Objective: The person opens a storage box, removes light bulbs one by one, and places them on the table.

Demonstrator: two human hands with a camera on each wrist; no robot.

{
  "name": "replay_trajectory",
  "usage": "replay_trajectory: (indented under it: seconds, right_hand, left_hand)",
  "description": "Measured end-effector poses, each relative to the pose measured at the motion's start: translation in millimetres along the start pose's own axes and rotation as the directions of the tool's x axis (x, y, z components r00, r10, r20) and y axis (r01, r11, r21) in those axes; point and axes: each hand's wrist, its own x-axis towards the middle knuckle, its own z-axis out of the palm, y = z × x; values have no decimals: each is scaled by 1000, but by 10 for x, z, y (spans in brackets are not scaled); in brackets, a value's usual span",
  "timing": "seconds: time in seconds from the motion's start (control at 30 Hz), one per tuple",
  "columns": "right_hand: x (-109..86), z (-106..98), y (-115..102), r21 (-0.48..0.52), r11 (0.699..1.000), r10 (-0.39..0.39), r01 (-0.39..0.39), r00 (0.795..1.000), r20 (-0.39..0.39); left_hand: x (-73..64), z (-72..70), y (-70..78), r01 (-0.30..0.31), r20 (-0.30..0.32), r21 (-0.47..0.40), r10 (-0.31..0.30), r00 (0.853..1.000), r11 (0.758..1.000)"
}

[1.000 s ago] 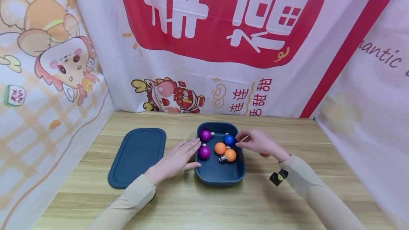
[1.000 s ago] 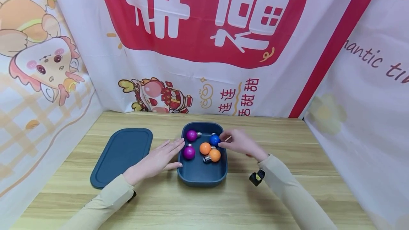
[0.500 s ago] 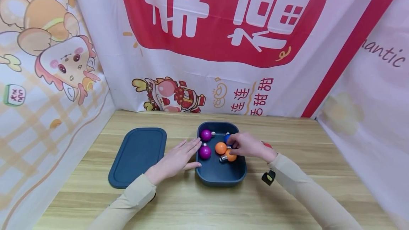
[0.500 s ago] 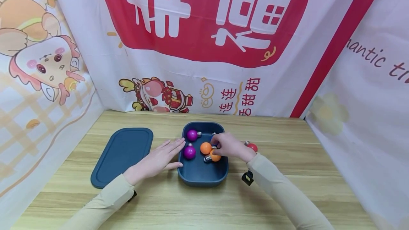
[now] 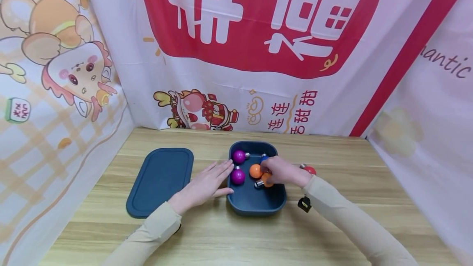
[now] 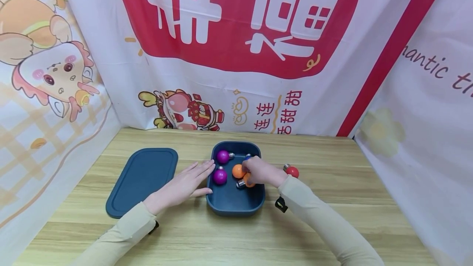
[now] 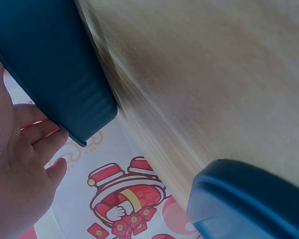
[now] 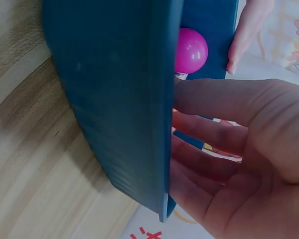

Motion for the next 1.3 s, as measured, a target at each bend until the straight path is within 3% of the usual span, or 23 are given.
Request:
replay_trajectory:
  seconds: [0.2,0.37,0.77,1.13,1.3]
  right_hand:
    - [13,14,-48,48,994,99,-103,992,81]
    - [0,42,-79,36,992,115,-119,989,97]
    - [-20,85,-113,19,994,102,-105,989,103]
    - [-56,95,-102,48,997,65,-67,996,57]
    - [-70,59,-82,24,1000,-17,18,1000,-11]
  left_hand:
    - [5,-9,13,-7,-3,-10,7,1000,1000]
    - [16,-11,16,-12,-7,-13,12,1000,1000]
    - [17,5,18,-13,-2,-10,13,1000,1000]
    - [-1,-5,24,-5,7,-26,5,1000,1000]
    - [-7,-8,15,-4,-7,-24,4,1000,1000]
